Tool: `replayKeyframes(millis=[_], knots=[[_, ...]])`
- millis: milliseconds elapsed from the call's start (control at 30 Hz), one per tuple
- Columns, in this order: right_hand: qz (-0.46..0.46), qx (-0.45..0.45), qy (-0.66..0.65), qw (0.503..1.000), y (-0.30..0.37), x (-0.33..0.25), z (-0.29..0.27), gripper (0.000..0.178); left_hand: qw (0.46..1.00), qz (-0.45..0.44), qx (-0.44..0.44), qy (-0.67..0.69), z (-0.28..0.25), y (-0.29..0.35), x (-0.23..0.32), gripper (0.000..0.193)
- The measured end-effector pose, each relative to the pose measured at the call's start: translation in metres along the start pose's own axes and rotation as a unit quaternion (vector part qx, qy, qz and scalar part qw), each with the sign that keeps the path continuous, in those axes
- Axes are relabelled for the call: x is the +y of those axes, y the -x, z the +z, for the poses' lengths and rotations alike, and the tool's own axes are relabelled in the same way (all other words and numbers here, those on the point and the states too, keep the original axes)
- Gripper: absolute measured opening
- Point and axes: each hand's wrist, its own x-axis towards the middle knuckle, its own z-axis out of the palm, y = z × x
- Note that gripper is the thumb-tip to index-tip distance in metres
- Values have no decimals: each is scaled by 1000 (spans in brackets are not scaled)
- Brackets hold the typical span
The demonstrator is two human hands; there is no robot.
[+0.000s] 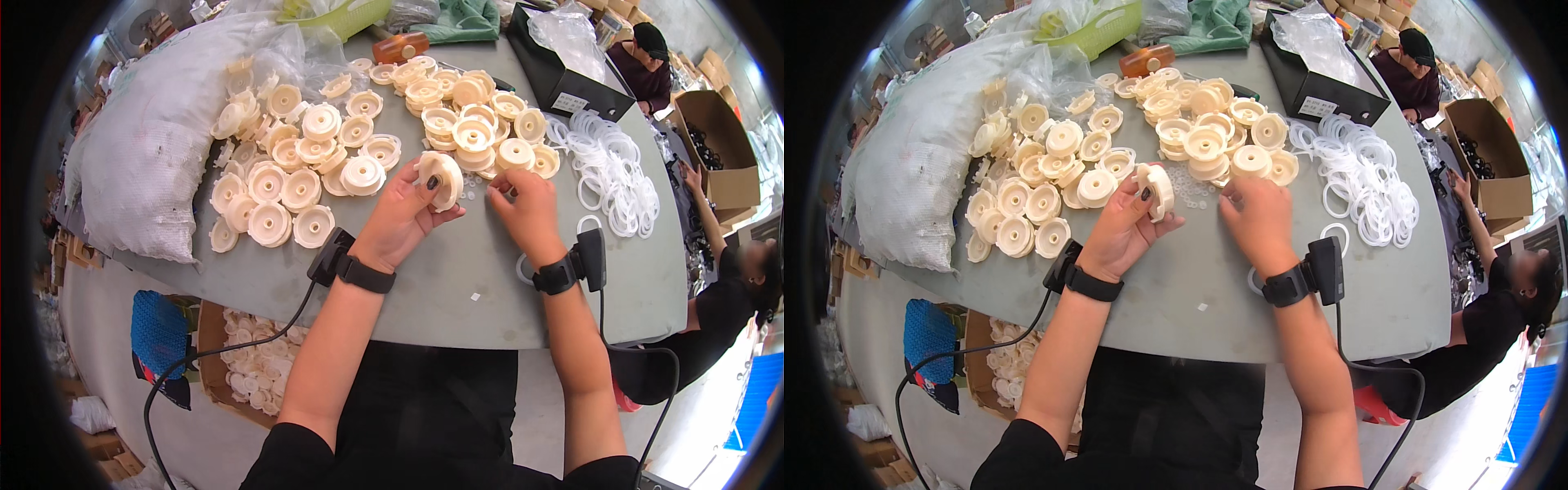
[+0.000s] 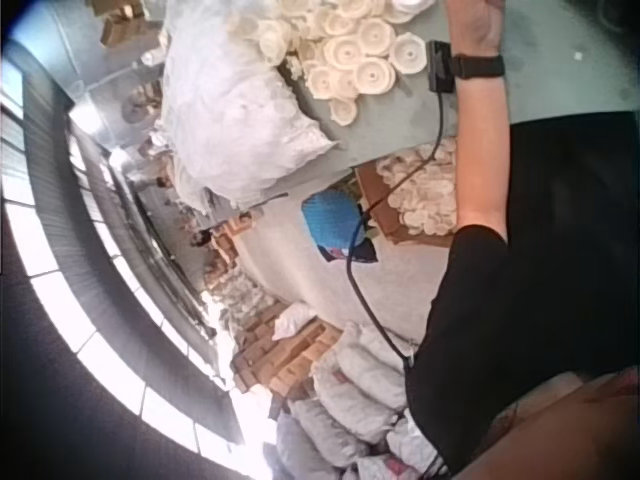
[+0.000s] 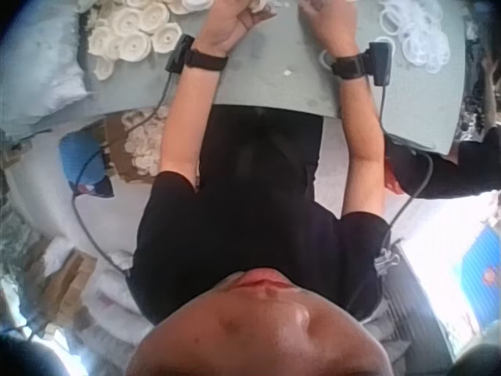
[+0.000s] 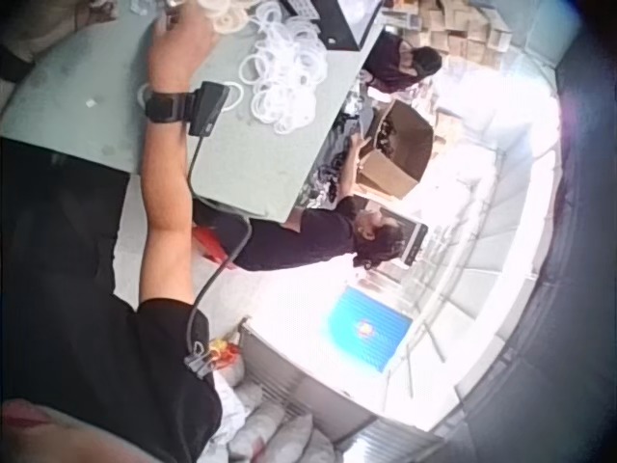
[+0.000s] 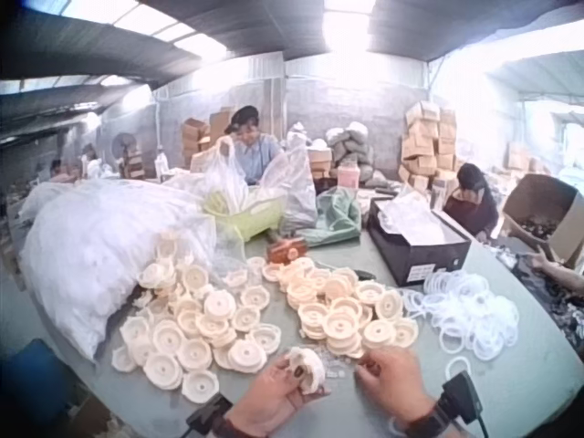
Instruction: Assembling small white plastic components by hand, inserting small metal or plastic pins into circular plastic bases.
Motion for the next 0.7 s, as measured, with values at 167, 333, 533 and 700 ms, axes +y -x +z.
replayKeyframes(millis=[167, 333, 533, 700], knots=[[44, 12, -374, 926, 9, -23, -15, 9, 997, -3, -72, 21, 0, 4, 0, 38], [-6, 3, -542, 841, 18, -42, -19, 8, 993, -37, -107, -18, 12, 9, 0, 26], [-47, -5, -547, 836, 24, -47, -15, 12, 988, -71, -134, 3, 12, 10, 0, 45], [-28, -22, -563, 826, 27, -49, -13, 12, 988, -35, -149, 2, 13, 9, 0, 43]])
